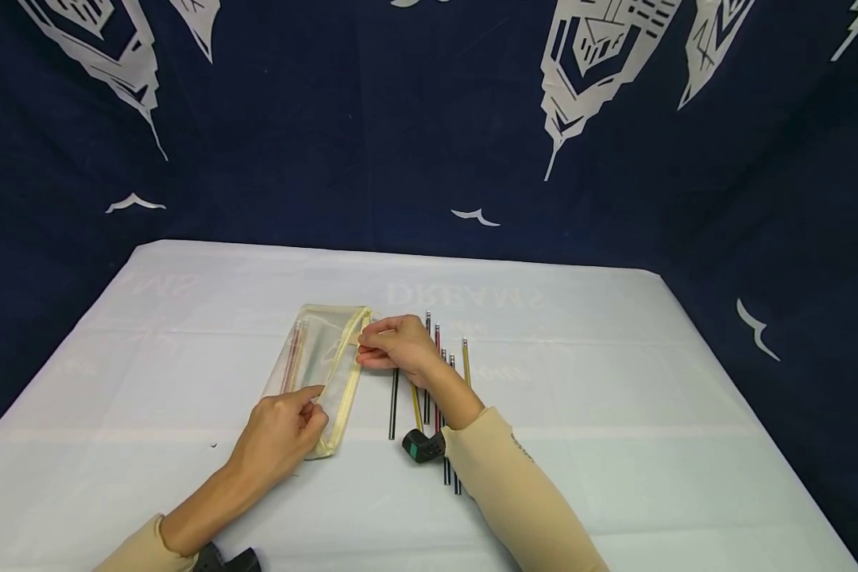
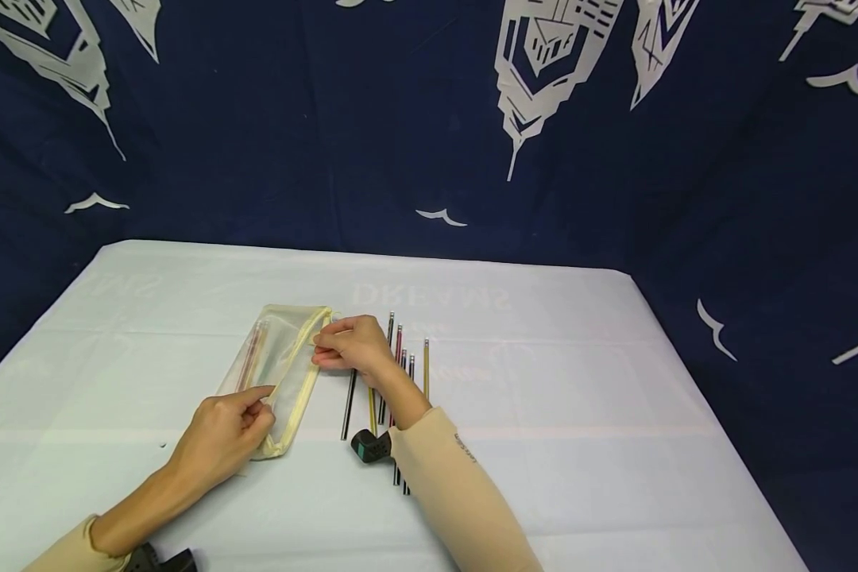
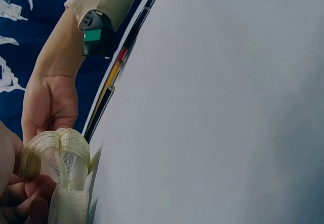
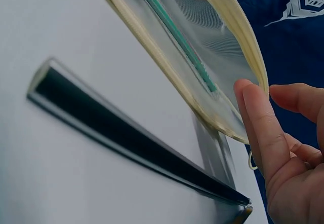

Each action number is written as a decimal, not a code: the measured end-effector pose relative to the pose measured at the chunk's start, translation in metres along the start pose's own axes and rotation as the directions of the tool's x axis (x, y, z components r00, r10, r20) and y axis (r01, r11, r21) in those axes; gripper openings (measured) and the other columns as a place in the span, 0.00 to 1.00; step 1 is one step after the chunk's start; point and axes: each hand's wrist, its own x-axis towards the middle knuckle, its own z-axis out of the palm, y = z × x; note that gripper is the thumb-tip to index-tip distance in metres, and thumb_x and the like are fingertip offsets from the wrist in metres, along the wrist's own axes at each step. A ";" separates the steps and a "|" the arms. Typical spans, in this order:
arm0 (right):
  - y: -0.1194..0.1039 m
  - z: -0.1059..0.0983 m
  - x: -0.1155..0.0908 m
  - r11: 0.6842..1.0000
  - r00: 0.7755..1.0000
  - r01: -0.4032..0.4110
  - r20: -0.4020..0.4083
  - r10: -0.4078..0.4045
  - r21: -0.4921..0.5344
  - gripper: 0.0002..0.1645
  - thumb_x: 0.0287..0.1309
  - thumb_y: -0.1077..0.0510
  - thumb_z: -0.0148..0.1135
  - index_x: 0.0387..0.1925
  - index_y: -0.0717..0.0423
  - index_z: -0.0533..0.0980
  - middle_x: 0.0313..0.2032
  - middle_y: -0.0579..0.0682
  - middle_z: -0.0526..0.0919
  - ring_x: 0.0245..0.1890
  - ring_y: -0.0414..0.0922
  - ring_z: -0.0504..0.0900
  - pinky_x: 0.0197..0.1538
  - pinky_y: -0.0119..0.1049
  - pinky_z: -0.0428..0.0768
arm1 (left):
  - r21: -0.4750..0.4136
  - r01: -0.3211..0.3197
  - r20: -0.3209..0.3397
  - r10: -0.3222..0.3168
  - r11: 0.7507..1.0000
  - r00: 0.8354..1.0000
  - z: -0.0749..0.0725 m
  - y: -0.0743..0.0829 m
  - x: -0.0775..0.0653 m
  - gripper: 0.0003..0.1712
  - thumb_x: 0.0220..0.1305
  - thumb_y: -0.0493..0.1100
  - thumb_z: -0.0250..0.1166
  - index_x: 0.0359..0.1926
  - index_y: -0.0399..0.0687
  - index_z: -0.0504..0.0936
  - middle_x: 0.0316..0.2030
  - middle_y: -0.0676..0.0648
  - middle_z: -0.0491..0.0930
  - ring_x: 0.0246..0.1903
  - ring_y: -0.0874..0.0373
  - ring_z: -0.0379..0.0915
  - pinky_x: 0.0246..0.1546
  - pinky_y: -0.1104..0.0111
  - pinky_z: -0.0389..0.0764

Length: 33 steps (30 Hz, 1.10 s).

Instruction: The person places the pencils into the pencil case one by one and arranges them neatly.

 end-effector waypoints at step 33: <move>-0.018 -0.055 -0.025 0.997 0.990 0.072 -0.116 -0.076 -0.038 0.11 0.58 0.69 0.64 0.42 0.73 0.78 0.29 0.60 0.84 0.24 0.43 0.86 0.31 0.33 0.83 | 0.005 0.006 0.011 -0.006 1.000 1.000 -0.001 0.001 0.000 0.15 0.51 0.26 0.58 0.40 0.26 0.85 0.15 0.57 0.70 0.14 0.72 0.57 0.14 0.74 0.65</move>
